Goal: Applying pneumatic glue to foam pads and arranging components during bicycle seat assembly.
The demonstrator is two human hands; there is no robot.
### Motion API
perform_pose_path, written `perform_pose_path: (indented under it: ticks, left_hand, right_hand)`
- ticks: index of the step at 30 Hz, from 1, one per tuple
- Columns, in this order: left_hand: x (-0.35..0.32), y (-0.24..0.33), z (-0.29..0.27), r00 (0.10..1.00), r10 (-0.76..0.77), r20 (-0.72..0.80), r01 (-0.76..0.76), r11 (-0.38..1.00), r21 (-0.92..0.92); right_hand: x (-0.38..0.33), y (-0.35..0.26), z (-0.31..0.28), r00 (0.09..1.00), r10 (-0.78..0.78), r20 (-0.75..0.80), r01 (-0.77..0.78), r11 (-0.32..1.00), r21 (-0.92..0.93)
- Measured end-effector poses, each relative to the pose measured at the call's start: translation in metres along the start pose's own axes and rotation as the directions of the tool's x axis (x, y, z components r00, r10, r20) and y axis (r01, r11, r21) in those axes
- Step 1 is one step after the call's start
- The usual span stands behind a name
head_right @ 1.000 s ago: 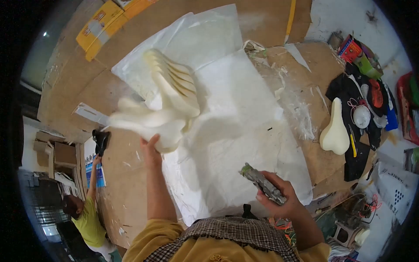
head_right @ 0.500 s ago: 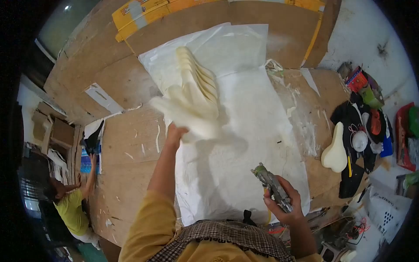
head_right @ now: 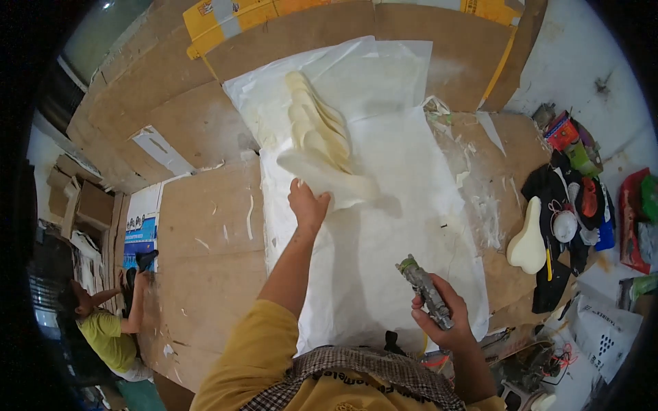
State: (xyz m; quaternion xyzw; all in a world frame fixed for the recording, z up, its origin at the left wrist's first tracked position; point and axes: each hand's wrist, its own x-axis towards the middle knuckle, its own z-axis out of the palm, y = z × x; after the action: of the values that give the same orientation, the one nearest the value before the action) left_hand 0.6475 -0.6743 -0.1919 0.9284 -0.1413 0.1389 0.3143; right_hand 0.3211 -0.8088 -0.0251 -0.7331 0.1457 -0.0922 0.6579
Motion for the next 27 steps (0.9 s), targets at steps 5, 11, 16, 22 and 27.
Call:
perform_pose_path:
  ticks: [5,11,16,22,27]
  left_hand:
    - [-0.032,-0.035,-0.022,0.978,-0.160,0.135,0.206,0.851,-0.483]
    - [-0.056,-0.120,-0.071,0.949,-0.253,0.187,0.307,0.616,-0.725]
    - [-0.059,-0.146,-0.067,0.906,-0.333,0.260,0.421,0.661,-0.621]
    - [-0.015,-0.089,-0.066,0.892,-0.173,0.418,0.430,0.610,-0.665]
    - [0.054,-0.089,-0.021,0.977,0.065,0.202,0.101,0.697,-0.710]
  right_hand:
    - [-0.007,0.005,-0.003,0.999,-0.026,-0.047,0.025,0.999,-0.036]
    - [0.020,-0.024,-0.001,1.000,0.005,0.003,-0.005,0.993,-0.115]
    - [0.032,-0.071,0.017,0.982,-0.180,-0.063,0.183,0.982,0.055]
    - [0.027,-0.014,-0.009,0.998,-0.033,-0.046,0.032,0.999,-0.019]
    - [0.028,-0.002,-0.011,0.995,0.054,-0.089,-0.056,0.998,-0.017]
